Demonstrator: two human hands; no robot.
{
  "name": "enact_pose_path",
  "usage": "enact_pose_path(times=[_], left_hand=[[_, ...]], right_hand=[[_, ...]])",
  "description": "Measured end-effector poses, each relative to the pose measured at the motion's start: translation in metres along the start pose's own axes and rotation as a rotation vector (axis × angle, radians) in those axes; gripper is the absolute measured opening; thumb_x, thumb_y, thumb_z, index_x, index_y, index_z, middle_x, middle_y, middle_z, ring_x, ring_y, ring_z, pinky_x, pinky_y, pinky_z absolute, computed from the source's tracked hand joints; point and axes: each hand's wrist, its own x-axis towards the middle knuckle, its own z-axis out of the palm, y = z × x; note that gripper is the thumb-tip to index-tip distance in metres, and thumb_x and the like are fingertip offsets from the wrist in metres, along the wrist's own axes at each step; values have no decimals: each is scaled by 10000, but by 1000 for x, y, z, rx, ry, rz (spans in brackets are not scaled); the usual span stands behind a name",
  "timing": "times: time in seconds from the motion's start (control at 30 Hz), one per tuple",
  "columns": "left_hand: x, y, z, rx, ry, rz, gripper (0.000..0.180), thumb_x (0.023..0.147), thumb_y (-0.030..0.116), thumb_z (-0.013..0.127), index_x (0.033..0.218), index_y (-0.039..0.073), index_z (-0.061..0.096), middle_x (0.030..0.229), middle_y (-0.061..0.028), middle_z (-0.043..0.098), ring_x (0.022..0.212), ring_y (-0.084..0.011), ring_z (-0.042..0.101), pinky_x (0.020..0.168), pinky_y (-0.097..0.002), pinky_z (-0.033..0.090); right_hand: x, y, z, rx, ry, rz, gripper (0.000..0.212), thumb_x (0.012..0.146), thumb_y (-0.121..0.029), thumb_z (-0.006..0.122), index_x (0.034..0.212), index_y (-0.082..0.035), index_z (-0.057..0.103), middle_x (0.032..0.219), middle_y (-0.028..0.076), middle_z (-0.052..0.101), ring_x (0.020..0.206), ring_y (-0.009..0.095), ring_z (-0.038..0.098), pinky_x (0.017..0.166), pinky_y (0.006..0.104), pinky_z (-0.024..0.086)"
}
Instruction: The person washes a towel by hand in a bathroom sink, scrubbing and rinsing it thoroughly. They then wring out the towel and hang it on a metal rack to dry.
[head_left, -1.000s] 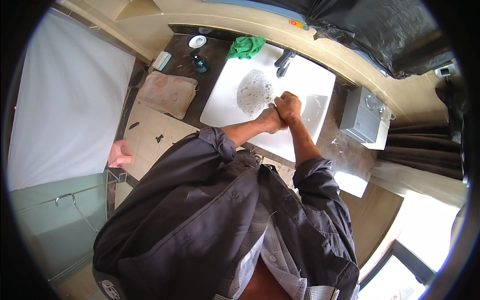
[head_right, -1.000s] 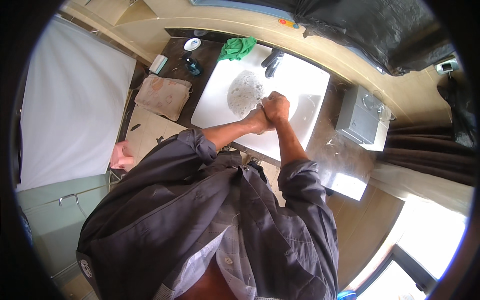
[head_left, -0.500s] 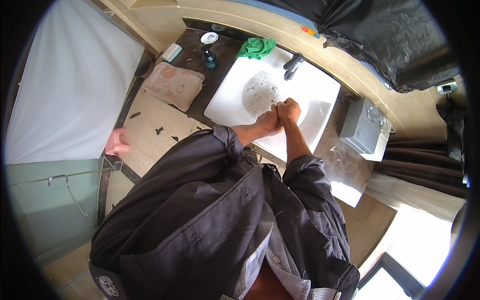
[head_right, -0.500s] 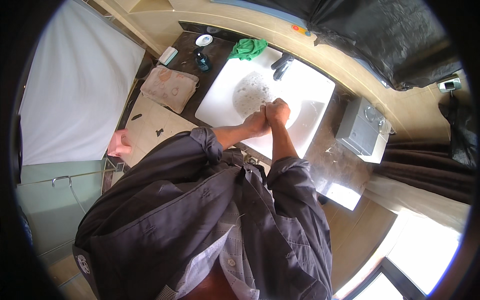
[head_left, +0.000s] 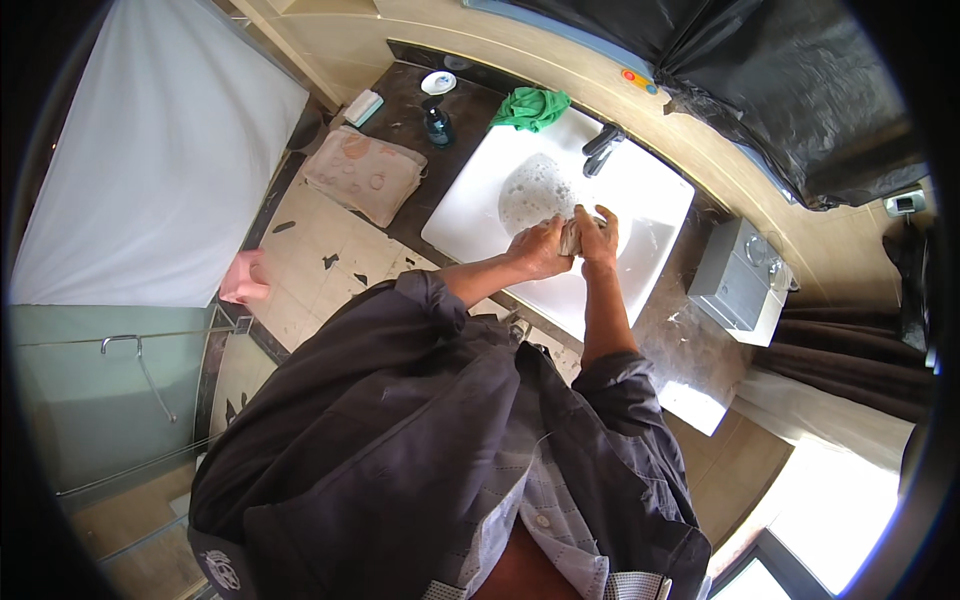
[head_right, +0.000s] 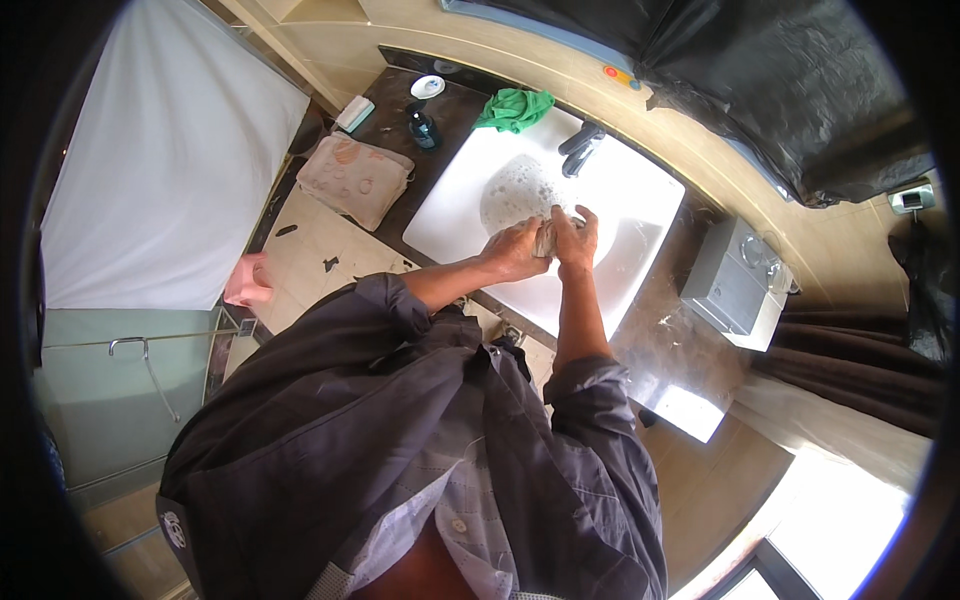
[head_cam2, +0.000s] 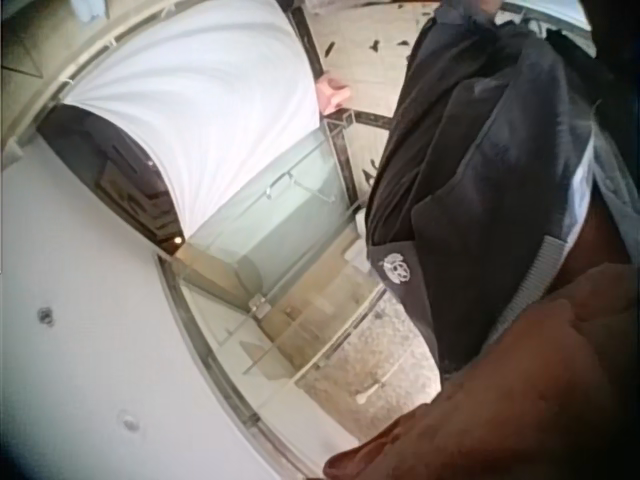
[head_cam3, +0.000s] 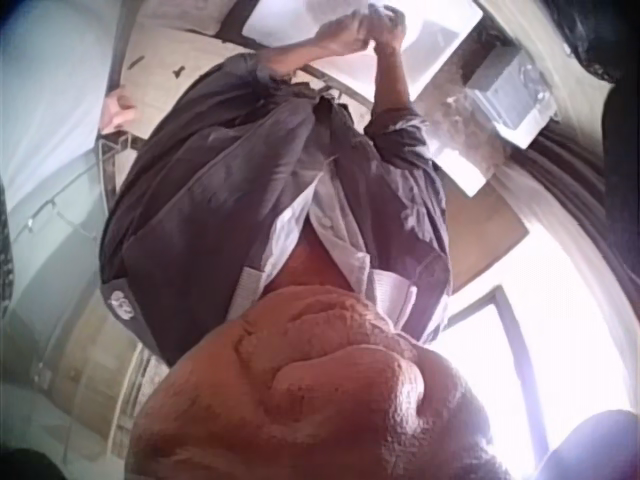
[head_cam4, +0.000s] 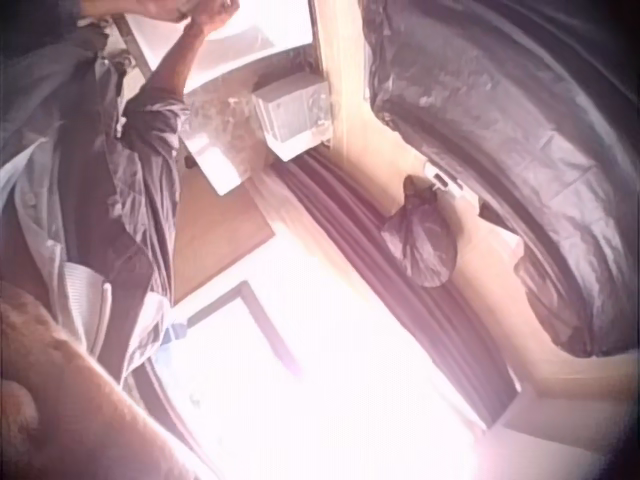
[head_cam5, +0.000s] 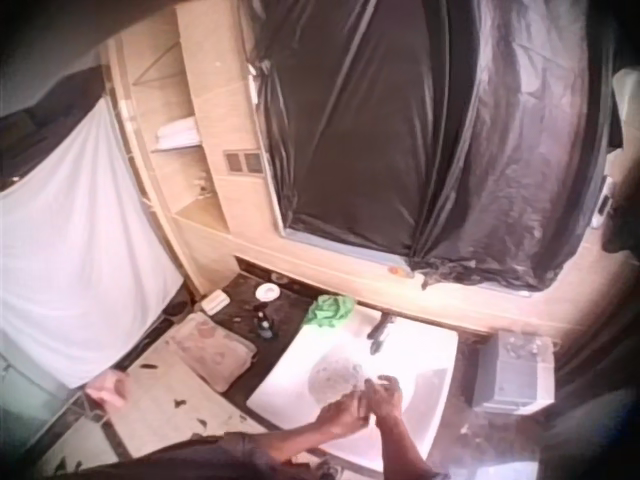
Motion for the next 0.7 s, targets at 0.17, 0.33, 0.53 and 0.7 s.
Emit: enact_pose_path(times=[0.17, 0.33, 0.53, 0.7], left_hand=[[-5, -28, -27, -332, -57, 62, 715, 819, 337, 810, 1351, -28, 501, 1161, -195, 681, 1052, -277, 683, 907, -387, 556], [-6, -66, -68, -1070, -358, 18, 525, 984, 309, 704, 1357, -24, 543, 1162, -101, 665, 954, -127, 663, 772, -287, 578], [-21, -93, -131, -1386, -272, -87, 483, 947, 258, 603, 1375, 43, 543, 1160, -79, 698, 953, -158, 699, 746, -340, 595], [-11, -169, -179, -1144, -55, 144, 416, 974, 57, 580, 1390, 40, 562, 1250, -30, 658, 1099, -113, 631, 957, -299, 516]], right_hand=[[-8, -22, -15, 235, -510, 414, 460, 941, -386, 695, 1277, -84, 605, 1120, 103, 690, 995, 249, 681, 790, 426, 585], [-29, -46, -3, 594, -668, 287, 509, 912, -191, 699, 1363, -31, 526, 1191, 146, 674, 1067, 287, 678, 945, 467, 566], [-38, -72, 58, 736, -744, 198, 643, 846, -5, 664, 1448, -22, 440, 1320, 248, 593, 1118, 343, 660, 992, 476, 555], [-64, -97, 142, 543, -754, 152, 649, 860, 80, 638, 1469, -11, 432, 1328, 206, 582, 1184, 314, 614, 977, 440, 558]])
